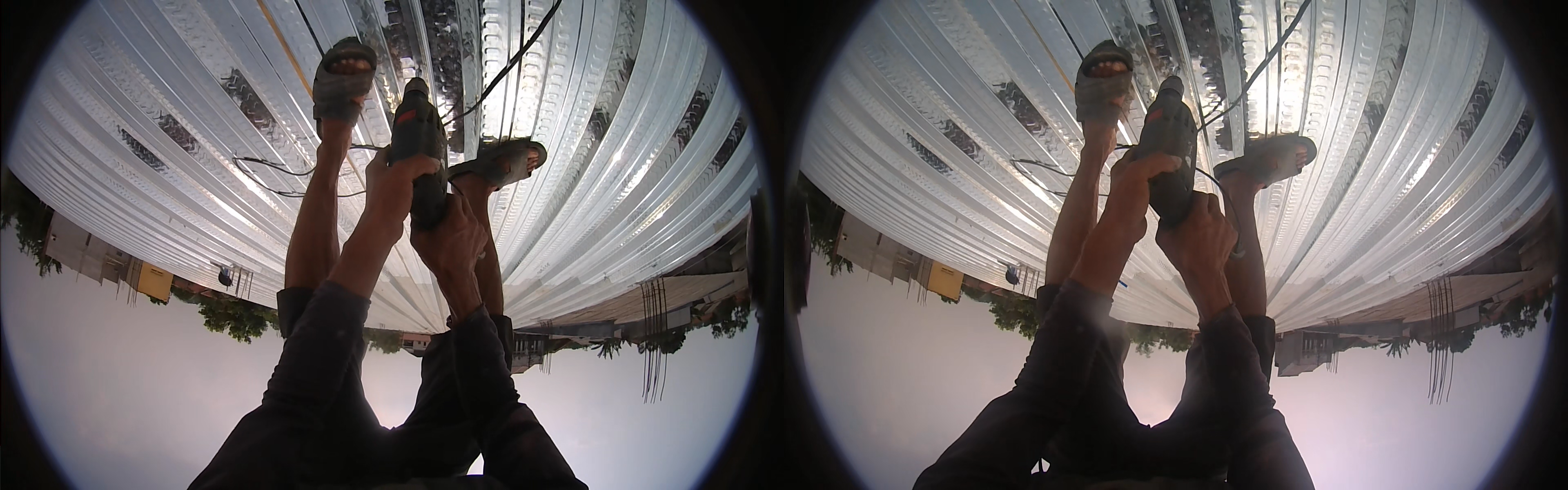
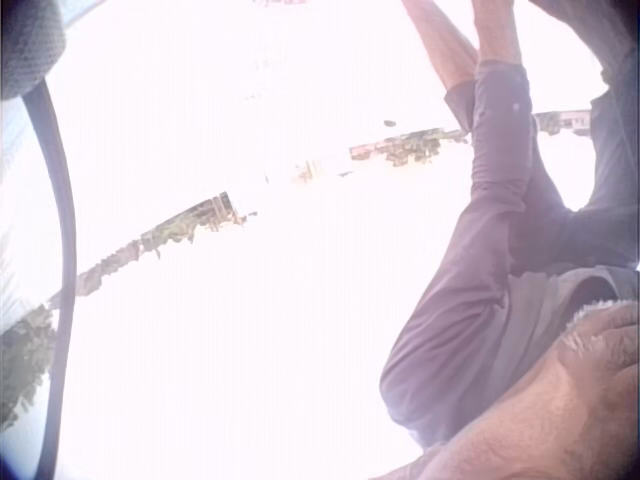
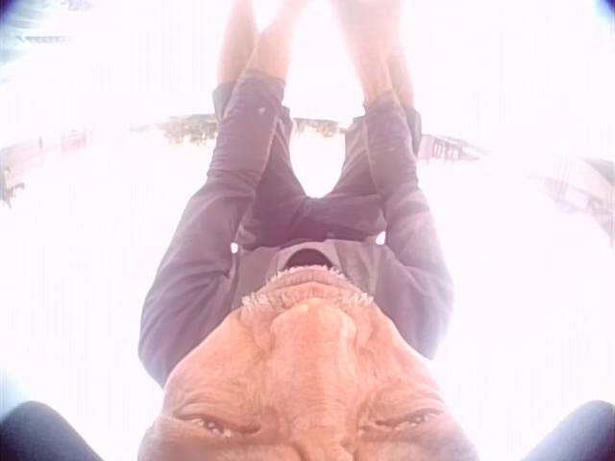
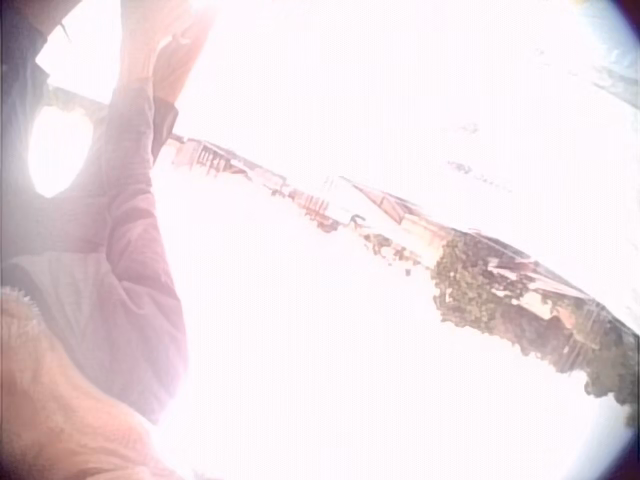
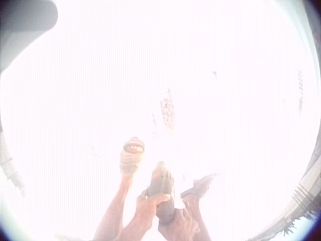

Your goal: The person uses a corded drill to drive screws into a corrugated metal roof. They repeatedly position the drill, drive screws, and move to adjacent locations along the roof surface.

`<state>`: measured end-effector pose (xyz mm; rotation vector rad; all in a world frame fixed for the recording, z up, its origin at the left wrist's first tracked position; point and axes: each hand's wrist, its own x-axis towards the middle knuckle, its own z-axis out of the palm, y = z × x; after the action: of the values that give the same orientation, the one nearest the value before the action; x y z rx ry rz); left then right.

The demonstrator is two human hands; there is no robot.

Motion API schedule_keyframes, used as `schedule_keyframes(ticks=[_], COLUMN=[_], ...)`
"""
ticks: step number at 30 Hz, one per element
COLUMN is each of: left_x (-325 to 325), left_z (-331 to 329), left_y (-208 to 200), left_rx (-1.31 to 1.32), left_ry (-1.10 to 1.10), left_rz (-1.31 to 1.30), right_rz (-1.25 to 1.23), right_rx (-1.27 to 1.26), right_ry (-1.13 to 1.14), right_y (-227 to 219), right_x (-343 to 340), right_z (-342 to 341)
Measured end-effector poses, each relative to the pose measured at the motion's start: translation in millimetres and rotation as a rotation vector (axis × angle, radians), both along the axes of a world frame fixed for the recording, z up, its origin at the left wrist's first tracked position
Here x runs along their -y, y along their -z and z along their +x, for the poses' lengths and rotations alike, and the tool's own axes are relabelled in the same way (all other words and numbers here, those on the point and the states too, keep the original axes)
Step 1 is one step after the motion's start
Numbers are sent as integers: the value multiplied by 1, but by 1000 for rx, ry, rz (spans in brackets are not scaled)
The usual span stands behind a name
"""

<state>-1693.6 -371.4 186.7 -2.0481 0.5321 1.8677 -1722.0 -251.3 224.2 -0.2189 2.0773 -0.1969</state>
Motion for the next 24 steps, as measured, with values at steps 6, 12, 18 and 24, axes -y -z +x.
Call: schedule_keyframes(ticks=[6, 12, 18, 24], left_x=[-1, -20, -14, -22], left_z=[-8, -5, -12, 1], left_y=[-9, -17, -17, -11], left_rx=[57, 190, 273, 166], left_ry=[134, 528, 643, 504], left_rz=[-110, -374, -378, -464], right_rz=[-4, -81, -65, -49], right_rx=[-44, -71, -64, -7], right_ry=[-37, -82, -85, -103], right_y=[2, 4, 6, 7], right_x=[1, -5, -7, -8], right_z=[-1, 3, 9, 11])
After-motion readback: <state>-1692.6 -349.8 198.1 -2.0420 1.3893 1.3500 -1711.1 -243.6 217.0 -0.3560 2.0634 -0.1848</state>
